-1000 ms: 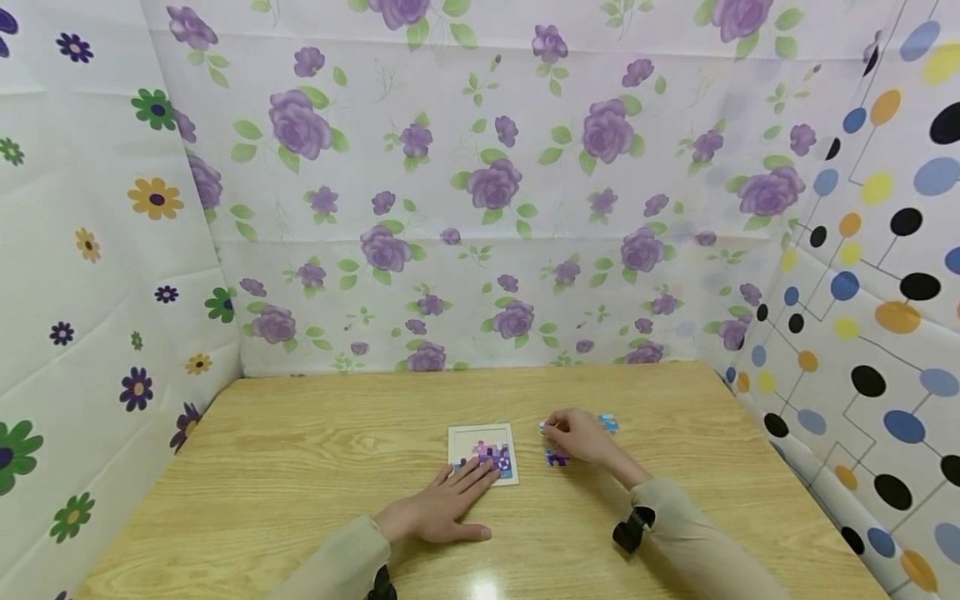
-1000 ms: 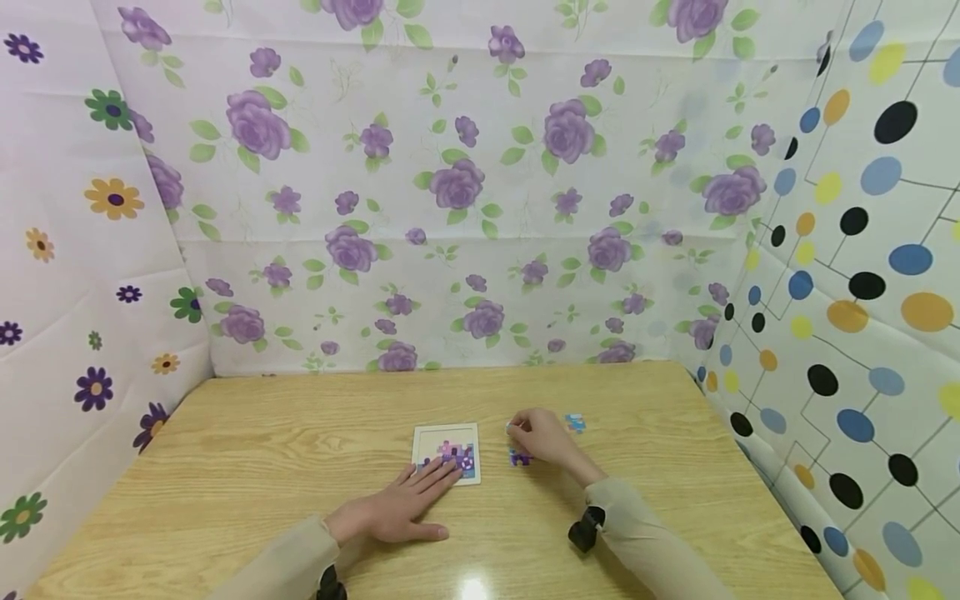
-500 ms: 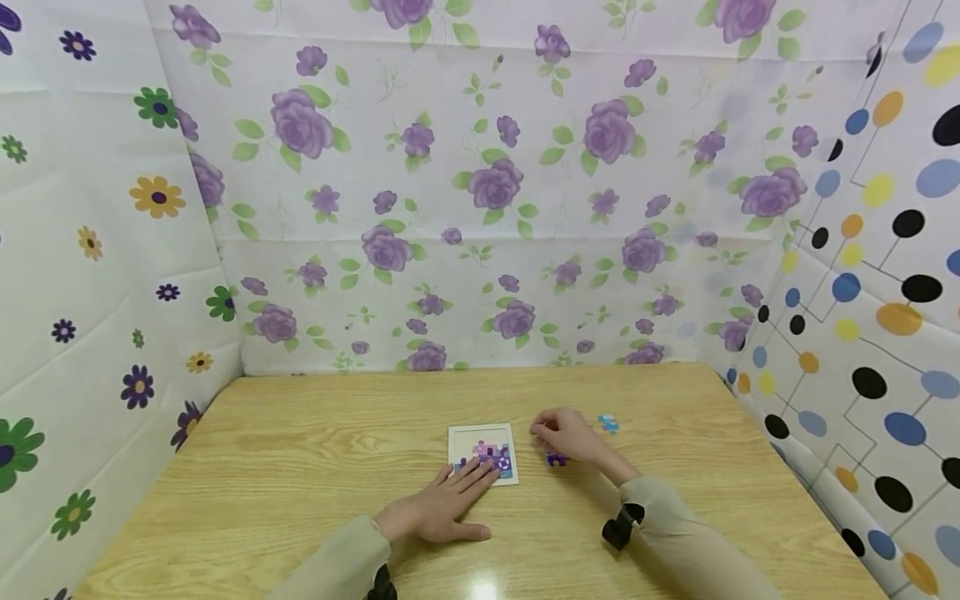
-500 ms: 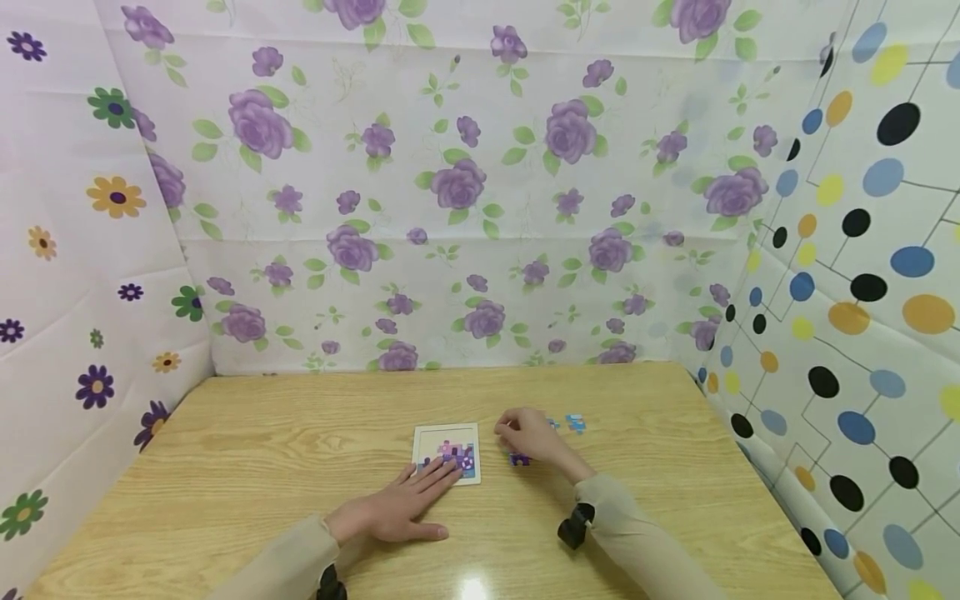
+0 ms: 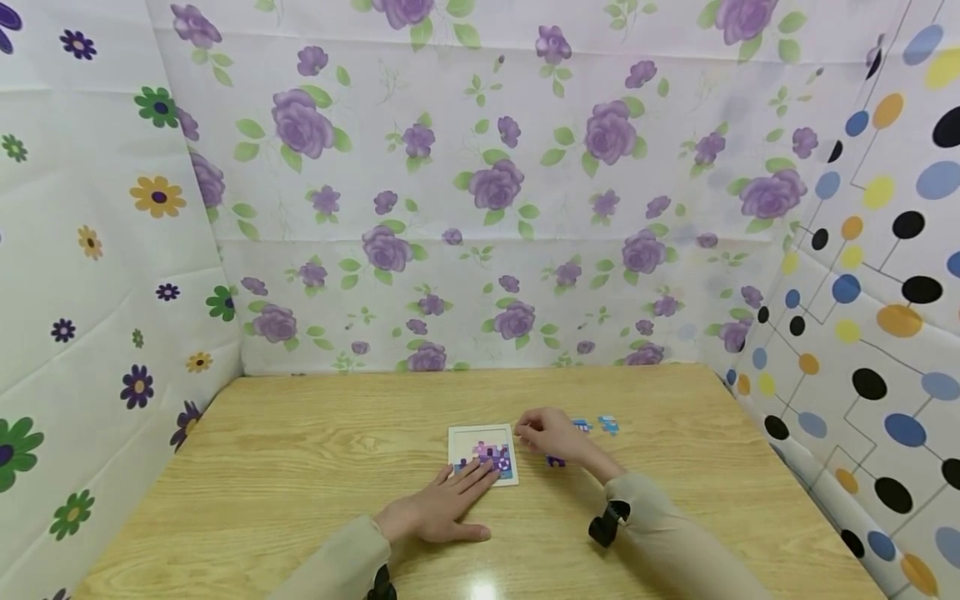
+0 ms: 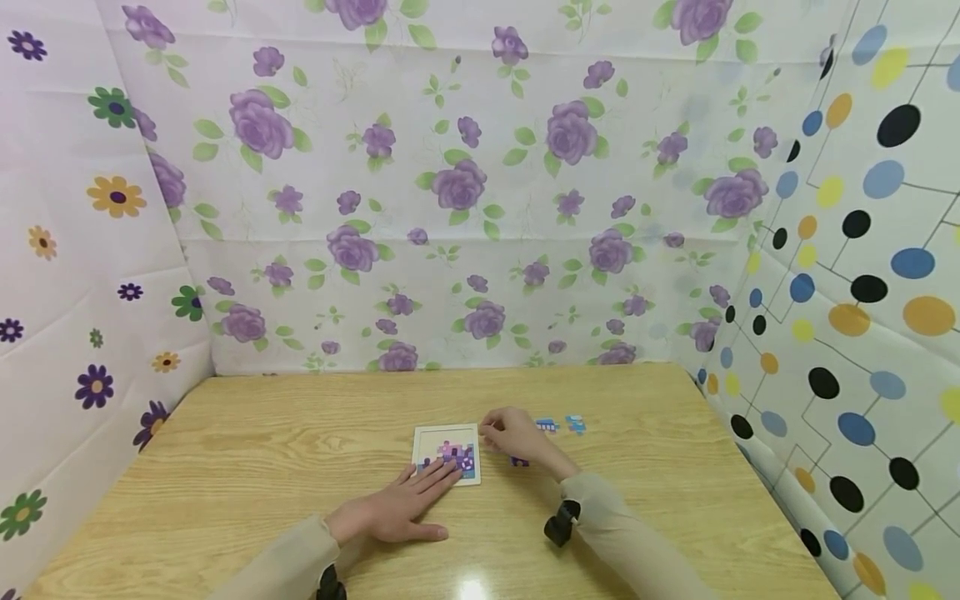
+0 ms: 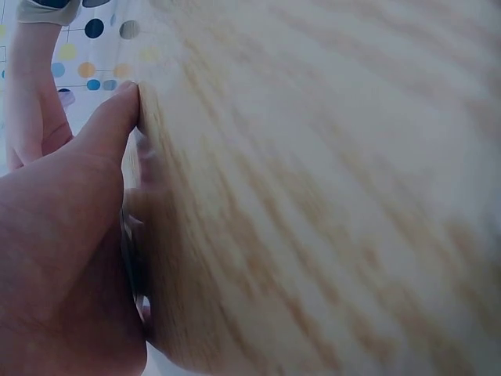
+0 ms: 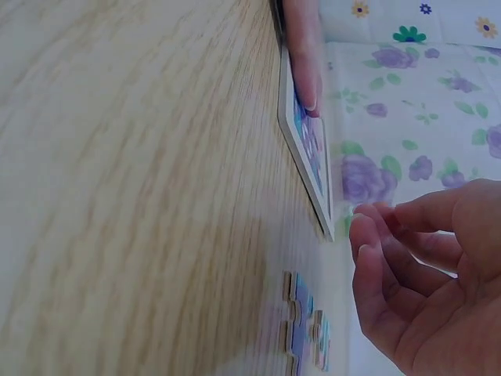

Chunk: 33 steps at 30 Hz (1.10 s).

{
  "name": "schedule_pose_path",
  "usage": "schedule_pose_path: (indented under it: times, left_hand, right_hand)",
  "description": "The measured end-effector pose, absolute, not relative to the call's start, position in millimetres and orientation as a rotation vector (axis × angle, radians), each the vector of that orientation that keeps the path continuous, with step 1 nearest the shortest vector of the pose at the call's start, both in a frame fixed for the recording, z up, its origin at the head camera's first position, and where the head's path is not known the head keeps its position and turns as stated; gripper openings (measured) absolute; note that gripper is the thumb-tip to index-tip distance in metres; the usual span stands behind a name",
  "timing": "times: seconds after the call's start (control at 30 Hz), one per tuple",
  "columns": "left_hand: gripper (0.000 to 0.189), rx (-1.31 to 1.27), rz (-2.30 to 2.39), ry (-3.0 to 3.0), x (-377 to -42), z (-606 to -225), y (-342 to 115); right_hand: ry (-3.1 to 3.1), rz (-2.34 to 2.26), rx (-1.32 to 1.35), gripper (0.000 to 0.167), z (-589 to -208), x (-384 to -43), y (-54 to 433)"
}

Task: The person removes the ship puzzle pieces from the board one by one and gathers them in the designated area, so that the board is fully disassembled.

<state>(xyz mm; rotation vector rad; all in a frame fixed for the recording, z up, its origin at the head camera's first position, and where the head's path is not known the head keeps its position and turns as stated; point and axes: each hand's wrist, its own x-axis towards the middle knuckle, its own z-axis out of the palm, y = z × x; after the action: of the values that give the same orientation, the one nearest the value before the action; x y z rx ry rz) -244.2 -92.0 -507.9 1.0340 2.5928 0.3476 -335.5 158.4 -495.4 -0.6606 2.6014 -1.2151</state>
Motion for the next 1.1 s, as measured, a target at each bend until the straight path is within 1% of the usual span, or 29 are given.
schedule_pose_path:
  times: [0.4, 0.6, 1.1]
  left_hand:
    - [0.083, 1.047, 0.349, 2.592, -243, -509, -92]
    - [0.083, 1.057, 0.341, 2.611, -242, -508, -92]
    - [0.082, 1.053, 0.347, 2.604, -242, -508, -93]
  right_hand:
    - [2.591, -1.195, -0.739, 0.022, -495, -335, 143]
    - [2.557, -1.210, -0.820, 0.022, -493, -335, 136]
    - [2.592, -1.129, -0.888, 0.019, -492, -338, 119]
